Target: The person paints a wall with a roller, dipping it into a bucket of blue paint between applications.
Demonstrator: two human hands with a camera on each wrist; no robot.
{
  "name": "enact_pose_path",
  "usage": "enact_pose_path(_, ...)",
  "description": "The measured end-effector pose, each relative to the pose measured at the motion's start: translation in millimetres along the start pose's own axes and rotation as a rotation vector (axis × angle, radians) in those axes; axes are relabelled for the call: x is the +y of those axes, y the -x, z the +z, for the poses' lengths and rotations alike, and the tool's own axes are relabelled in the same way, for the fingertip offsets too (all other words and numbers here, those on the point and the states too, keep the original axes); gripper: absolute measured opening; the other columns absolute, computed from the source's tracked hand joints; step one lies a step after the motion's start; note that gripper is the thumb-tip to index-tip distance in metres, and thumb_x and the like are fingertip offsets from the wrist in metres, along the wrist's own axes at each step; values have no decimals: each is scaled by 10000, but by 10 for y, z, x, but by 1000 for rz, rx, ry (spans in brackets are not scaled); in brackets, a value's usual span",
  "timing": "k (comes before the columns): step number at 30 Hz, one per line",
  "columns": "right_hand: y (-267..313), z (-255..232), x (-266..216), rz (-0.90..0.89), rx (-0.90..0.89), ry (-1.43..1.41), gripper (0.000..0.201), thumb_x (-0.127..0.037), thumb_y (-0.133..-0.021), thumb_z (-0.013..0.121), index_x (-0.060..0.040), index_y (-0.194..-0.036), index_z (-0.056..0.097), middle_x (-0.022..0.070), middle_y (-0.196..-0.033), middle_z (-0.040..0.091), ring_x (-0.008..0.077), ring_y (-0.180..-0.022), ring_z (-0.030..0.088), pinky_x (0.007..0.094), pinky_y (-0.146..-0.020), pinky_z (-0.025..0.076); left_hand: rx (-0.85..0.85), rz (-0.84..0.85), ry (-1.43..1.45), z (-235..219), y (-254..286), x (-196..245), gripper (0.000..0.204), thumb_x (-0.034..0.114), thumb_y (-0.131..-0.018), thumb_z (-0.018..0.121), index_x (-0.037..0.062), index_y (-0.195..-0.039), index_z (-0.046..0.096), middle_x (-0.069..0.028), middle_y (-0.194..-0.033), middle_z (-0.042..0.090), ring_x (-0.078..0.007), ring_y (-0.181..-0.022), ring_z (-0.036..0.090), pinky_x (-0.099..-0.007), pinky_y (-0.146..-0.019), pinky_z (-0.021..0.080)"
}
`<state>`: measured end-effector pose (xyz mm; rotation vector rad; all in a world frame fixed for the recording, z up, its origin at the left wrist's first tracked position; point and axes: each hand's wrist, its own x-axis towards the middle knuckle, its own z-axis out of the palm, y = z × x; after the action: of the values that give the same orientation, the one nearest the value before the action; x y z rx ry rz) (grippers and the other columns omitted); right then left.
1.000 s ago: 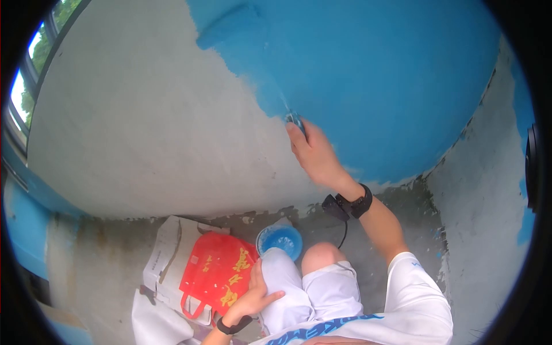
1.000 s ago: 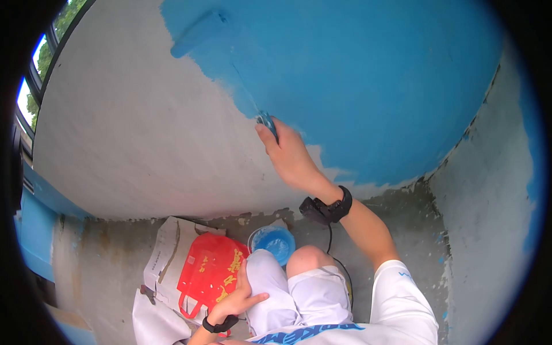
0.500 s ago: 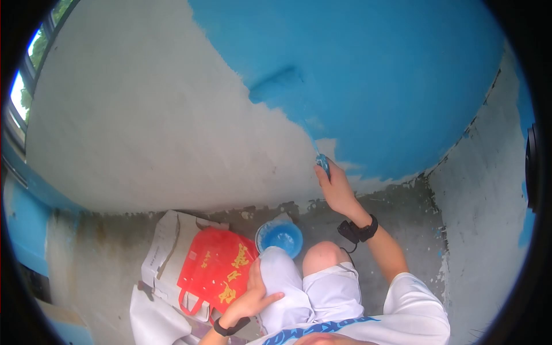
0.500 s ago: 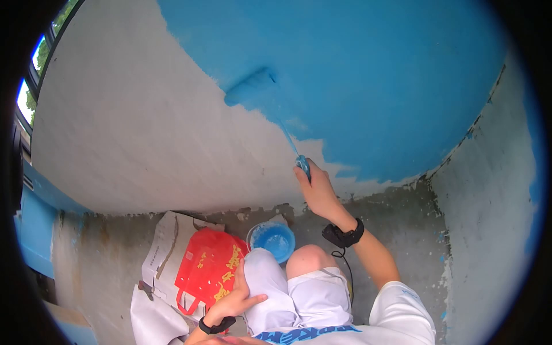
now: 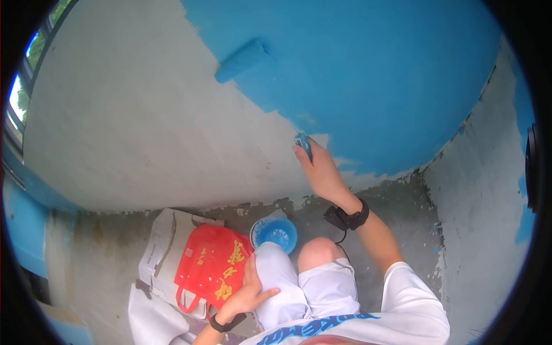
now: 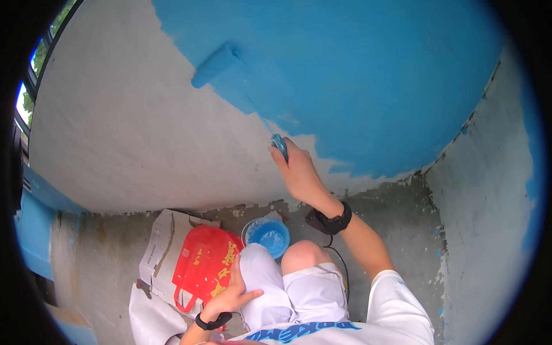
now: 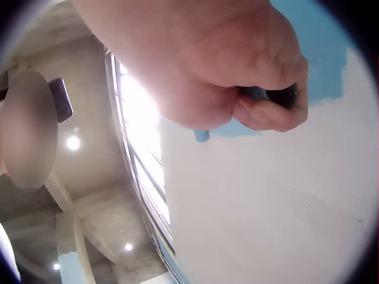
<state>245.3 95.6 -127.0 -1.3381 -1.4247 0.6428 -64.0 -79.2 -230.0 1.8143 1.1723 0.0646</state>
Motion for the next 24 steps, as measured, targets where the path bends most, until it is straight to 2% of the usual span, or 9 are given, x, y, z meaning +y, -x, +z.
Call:
enact_pose_path(4,-270,39,-351,-40,-34,-20,337,-294,-1061,539,37,-997,551,196,-671,545,311,-576,459,436,-583,402,11,-25,19,-18,22,57,1288,466,-907,741,-151,-1505,-219,-398,-1619,-88,-482,-1546,-59,-467,-1270,72)
enact_pose_path(7,-281,106,-285,-42,-7,-22,329,-287,-1061,541,36,-998,551,198,-654,540,318,-567,479,441,-580,405,11,-33,29,3,41,63,1290,463,-903,745,-144,-1511,-218,-394,-1622,-87,-477,-1548,-60,-464,-1270,68)
enact_pose_path(14,228,117,583,104,4,11,294,-273,-1057,547,16,-1003,552,188,-640,540,337,-560,522,440,-572,410,14,-31,41,-30,7,89,1283,432,-894,763,-133,-1524,-201,-389,-1624,-56,-465,-1550,-17,-465,-1269,84)
enact_pose_path(17,559,90,1031,176,33,59,280,-265,-1054,547,11,-1005,549,196,-648,540,374,-582,542,447,-581,412,6,-41,57,-47,-9,69,1279,409,-889,775,-135,-1526,-192,-389,-1621,-40,-466,-1548,9,-463,-1267,98)
enact_pose_path(19,776,61,1404,144,70,125,280,-261,-1054,544,15,-1012,559,206,-664,545,419,-615,541,461,-597,419,11,-26,60,-49,-17,67,1279,398,-886,780,-136,-1526,-189,-389,-1620,-33,-466,-1547,20,-460,-1267,104)
enact_pose_path(23,1207,-59,1734,221,95,191,287,-262,-1055,542,18,-1003,575,217,-680,552,449,-642,533,472,-614,426,9,-30,57,-43,-17,60,1281,390,-882,786,-136,-1526,-189,-389,-1621,-22,-465,-1548,23,-455,-1267,108)
enact_pose_path(24,1306,-80,1783,288,97,210,297,-266,-1055,541,20,-990,585,223,-687,560,453,-647,538,473,-616,429,11,-28,40,-47,-14,58,1282,392,-882,785,-136,-1526,-189,-390,-1620,-19,-465,-1548,24,-454,-1268,108)
